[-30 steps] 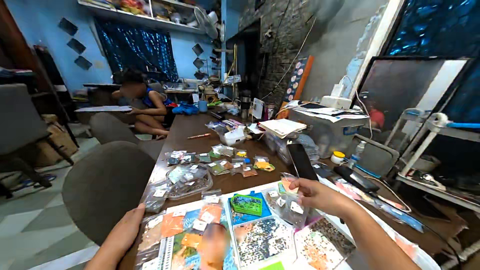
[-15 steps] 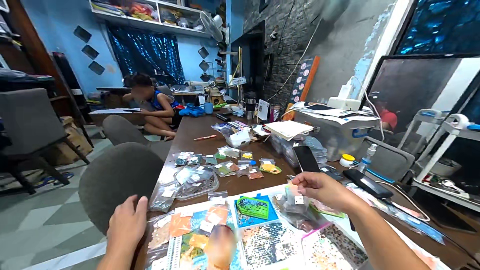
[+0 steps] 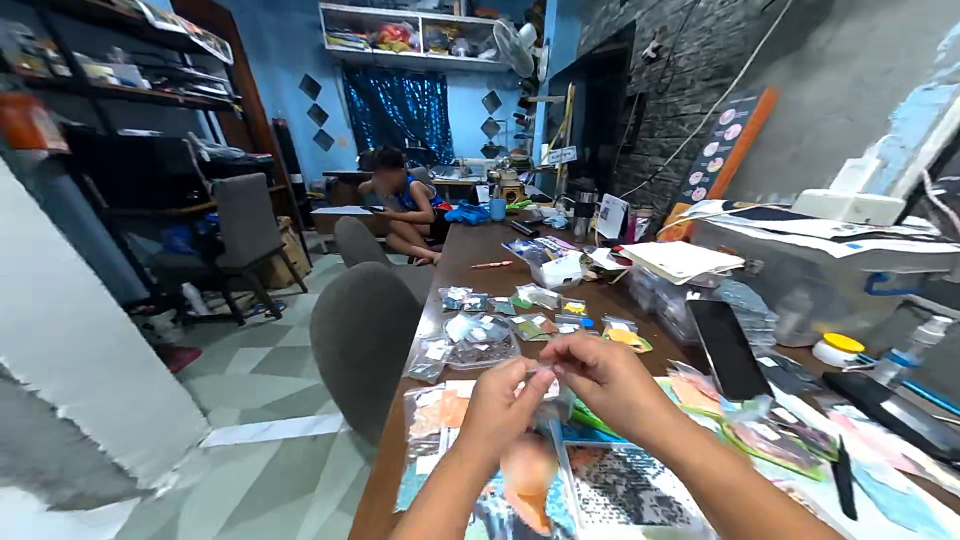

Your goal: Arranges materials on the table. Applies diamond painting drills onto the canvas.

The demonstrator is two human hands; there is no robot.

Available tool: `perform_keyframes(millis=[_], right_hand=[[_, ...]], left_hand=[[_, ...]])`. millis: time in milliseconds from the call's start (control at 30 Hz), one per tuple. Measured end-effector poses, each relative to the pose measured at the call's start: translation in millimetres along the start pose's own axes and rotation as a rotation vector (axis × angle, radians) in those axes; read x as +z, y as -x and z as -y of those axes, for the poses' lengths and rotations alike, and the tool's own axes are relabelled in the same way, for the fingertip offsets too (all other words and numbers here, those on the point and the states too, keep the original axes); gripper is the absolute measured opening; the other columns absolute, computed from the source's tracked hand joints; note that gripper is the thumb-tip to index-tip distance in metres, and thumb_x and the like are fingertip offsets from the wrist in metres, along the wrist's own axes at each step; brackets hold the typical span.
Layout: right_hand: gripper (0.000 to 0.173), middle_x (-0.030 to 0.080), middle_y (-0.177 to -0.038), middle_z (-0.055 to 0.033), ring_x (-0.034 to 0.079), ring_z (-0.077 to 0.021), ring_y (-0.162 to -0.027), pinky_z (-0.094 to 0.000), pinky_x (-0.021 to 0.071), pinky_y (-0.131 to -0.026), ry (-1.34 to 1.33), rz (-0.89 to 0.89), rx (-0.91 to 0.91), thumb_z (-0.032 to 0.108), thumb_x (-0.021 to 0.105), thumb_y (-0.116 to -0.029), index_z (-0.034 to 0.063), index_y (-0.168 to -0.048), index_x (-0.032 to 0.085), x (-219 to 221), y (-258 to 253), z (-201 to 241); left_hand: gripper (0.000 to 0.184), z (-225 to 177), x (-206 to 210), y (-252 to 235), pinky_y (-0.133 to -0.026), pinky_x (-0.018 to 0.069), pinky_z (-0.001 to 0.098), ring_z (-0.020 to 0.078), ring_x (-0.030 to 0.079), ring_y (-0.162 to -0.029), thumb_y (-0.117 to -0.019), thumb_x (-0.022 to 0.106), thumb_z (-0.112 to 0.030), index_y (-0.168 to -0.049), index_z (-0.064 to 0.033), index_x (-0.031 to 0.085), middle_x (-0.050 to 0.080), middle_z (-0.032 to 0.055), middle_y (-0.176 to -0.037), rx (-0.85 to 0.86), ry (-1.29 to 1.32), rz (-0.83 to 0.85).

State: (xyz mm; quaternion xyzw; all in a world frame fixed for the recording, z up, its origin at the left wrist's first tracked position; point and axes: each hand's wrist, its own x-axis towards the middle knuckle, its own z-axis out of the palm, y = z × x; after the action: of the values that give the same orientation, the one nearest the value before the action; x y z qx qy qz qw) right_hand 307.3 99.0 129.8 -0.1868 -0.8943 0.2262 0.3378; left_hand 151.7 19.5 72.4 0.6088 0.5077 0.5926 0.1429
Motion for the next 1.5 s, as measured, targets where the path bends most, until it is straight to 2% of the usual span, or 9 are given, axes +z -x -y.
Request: perform_keyframes(millis=[300,533,633,733,833,1000,1133,1300,1500], right_hand=[[0.02,0.069,-0.092,-0.0019,0.063,-0.007,-0.072,-0.0246,0.0543,-0.066,-0.217,0.069,0.117,0.004,0.062,-0.0991,0.0087,-0.118,0.068,13.9,-38.0,31.5],[0.019,0.066,-0.08,0.0002,0.061,-0.0057,-0.066,-0.0225,0.0532,-0.062,-0.239,-0.019,-0.003,0.001,0.069,-0.0923,0.0071,-0.111,0.07,19.7,-52.5,46.6],[0.015,0.069,-0.082,-0.0002,0.065,-0.0053,-0.069,-0.0217,0.0565,-0.063,-0.166,-0.011,-0.134,0.002,0.069,-0.0912,0.008,-0.105,0.071,12.9,-49.4,47.5],[0.028,0.068,-0.09,-0.0012,0.067,-0.0084,-0.076,-0.0265,0.0586,-0.069,-0.112,0.107,-0.108,0.006,0.069,-0.0941,0.0111,-0.122,0.067,-5.5,-39.2,42.9],[0.047,0.066,-0.118,-0.0053,0.067,-0.015,-0.1,-0.0352,0.0592,-0.083,-0.052,0.086,-0.04,0.022,0.074,-0.0924,0.0125,-0.136,0.061,-41.2,-21.2,23.8],[0.02,0.07,-0.101,-0.0067,0.067,-0.0135,-0.087,-0.0352,0.0578,-0.079,-0.085,-0.266,0.219,0.009,0.063,-0.0986,0.0013,-0.115,0.068,-112.1,20.7,-48.4],[0.015,0.065,-0.084,-0.0068,0.063,-0.0141,-0.075,-0.0358,0.0549,-0.073,-0.155,-0.4,0.396,0.01,0.056,-0.1031,-0.0012,-0.102,0.066,-116.8,49.0,-63.8],[0.042,0.068,-0.092,-0.0128,0.065,-0.0188,-0.084,-0.0401,0.0543,-0.079,-0.165,0.174,0.193,0.037,0.055,-0.1028,-0.0035,-0.106,0.068,-49.4,64.3,-33.2],[0.031,0.063,-0.074,-0.016,0.062,-0.0245,-0.067,-0.0397,0.0516,-0.064,-0.149,0.101,-0.067,0.019,0.058,-0.103,-0.0064,-0.087,0.067,-10.7,76.0,-26.7]], left_hand=[[0.023,11.7,-52.7,-9.4,-0.073,0.0523,0.018,-0.0004,0.061,-0.079,-0.1,0.059,-0.021,-0.098,-0.0075,0.078,0.065,-0.0055,-0.085,0.193,-0.054,-0.184],[0.026,9.0,-57.2,-7.9,-0.081,0.0559,0.0226,0.0045,0.066,-0.089,-0.101,0.055,-0.021,-0.096,-0.0116,0.078,0.071,-0.0041,-0.095,0.136,0.188,-0.303],[0.015,7.4,-45.2,-8.2,-0.075,0.0559,0.0194,0.0005,0.066,-0.08,-0.0968,0.065,-0.023,-0.095,-0.0154,0.078,0.072,-0.0069,-0.09,0.109,0.349,-0.295],[0.013,1.5,-36.5,-6.4,-0.072,0.0574,0.0204,0.0017,0.066,-0.076,-0.0951,0.066,-0.014,-0.089,-0.0126,0.077,0.071,-0.0055,-0.085,0.09,0.325,-0.324],[0.017,4.6,-43.3,-5.2,-0.066,0.058,0.022,0.0014,0.066,-0.07,-0.095,0.057,-0.009,-0.087,-0.01,0.072,0.07,-0.0078,-0.078,0.003,0.266,-0.491],[0.019,17.8,-63.7,-17.0,-0.062,0.0574,0.0225,0.004,0.064,-0.067,-0.107,0.042,-0.013,-0.101,-0.0084,0.06,0.064,-0.0052,-0.078,-0.293,0.454,-0.704],[0.024,10.6,-44.8,-11.6,-0.067,0.0564,0.0238,0.004,0.064,-0.071,-0.107,0.043,-0.016,-0.104,-0.0028,0.062,0.066,-0.0025,-0.082,-0.352,0.254,-0.386],[0.038,-22.9,1.5,14.1,-0.082,0.055,0.0265,0.0027,0.065,-0.085,-0.1074,0.037,-0.02,-0.104,0.0024,0.068,0.07,0.0016,-0.093,-0.187,0.054,0.214],[0.045,-11.2,13.5,21.2,-0.076,0.0522,0.023,0.0058,0.062,-0.075,-0.1096,0.044,-0.023,-0.093,0.0114,0.069,0.067,0.0147,-0.078,0.175,-0.073,0.362]])
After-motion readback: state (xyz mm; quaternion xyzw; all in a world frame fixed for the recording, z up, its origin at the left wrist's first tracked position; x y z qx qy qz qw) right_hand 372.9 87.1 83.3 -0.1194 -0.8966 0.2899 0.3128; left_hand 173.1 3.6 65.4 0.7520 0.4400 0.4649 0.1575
